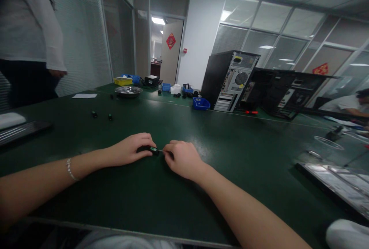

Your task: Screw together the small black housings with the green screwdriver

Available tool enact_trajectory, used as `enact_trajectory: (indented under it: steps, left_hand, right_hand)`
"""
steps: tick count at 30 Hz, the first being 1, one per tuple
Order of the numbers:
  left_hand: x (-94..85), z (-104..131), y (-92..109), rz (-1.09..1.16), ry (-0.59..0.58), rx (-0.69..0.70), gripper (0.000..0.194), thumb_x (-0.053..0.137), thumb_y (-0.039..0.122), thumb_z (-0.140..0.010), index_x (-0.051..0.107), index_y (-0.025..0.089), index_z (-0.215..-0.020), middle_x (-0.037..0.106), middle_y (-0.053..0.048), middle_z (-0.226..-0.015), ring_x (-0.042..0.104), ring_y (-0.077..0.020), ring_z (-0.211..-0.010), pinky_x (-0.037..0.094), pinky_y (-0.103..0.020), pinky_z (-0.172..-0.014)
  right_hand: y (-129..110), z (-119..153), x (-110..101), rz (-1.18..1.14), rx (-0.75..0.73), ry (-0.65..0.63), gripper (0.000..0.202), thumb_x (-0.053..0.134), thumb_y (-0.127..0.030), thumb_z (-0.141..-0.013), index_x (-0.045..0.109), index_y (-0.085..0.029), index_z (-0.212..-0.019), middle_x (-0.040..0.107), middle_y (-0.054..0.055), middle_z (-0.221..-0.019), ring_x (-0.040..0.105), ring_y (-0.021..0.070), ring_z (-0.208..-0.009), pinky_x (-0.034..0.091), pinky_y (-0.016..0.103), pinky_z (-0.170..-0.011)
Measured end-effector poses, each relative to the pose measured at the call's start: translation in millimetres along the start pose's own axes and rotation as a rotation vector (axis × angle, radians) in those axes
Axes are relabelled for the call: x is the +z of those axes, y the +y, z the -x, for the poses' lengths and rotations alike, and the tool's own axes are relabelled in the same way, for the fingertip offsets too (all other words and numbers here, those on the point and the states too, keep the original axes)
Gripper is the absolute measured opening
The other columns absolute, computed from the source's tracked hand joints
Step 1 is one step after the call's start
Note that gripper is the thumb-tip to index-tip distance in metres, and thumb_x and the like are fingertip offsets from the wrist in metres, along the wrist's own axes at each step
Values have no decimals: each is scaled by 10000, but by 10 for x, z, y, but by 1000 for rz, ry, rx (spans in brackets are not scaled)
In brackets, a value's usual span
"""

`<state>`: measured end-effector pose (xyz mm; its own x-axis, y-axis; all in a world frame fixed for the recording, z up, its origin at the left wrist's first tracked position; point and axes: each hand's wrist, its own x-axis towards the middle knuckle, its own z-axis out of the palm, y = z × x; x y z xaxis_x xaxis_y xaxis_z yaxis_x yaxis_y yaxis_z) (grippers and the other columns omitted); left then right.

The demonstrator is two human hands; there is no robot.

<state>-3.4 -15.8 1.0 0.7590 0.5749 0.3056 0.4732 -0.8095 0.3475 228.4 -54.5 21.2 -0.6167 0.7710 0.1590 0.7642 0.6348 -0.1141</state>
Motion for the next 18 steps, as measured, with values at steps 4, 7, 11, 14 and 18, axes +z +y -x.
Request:
enact_trajectory:
  steps: [4,7,11,14,18]
  left_hand:
    - [6,-10,9,40,28,-19,178,645,190,-876,659,180,-1054,620,-44,-947,586,-190,-874,438,-269,-760]
    - [20,-12,21,78,61,-44,157,662,185,-863,672,171,-1019,622,-36,-911,590,-181,-834,436,-266,-737]
    - [19,0,64,149,100,-82,127,683,169,-842,690,158,-968,631,-34,-882,598,-175,-814,447,-266,-734]
    - [0,3,101,217,134,-126,113,685,168,-840,698,144,-949,638,-38,-879,610,-168,-803,467,-260,-732]
    - [-9,-11,117,311,154,-173,103,684,170,-834,713,143,-929,644,-33,-872,624,-158,-791,490,-247,-721]
  right_hand:
    - [28,-4,8,14,4,-16,175,558,-292,-959,636,-146,-1017,660,31,-945,645,162,-820,542,354,-748]
    - [30,-6,8,6,6,-16,175,560,-295,-957,637,-146,-1010,660,30,-939,644,163,-820,540,356,-751]
    - [15,-5,-5,-38,10,4,167,552,-284,-959,644,-150,-996,660,26,-923,636,162,-811,526,352,-747]
    - [3,-5,-20,-86,19,34,174,512,-245,-969,662,-161,-996,663,28,-914,626,159,-801,501,324,-721]
    - [2,-15,-15,-144,29,62,202,493,-224,-966,683,-165,-999,667,37,-900,622,160,-801,474,305,-711]
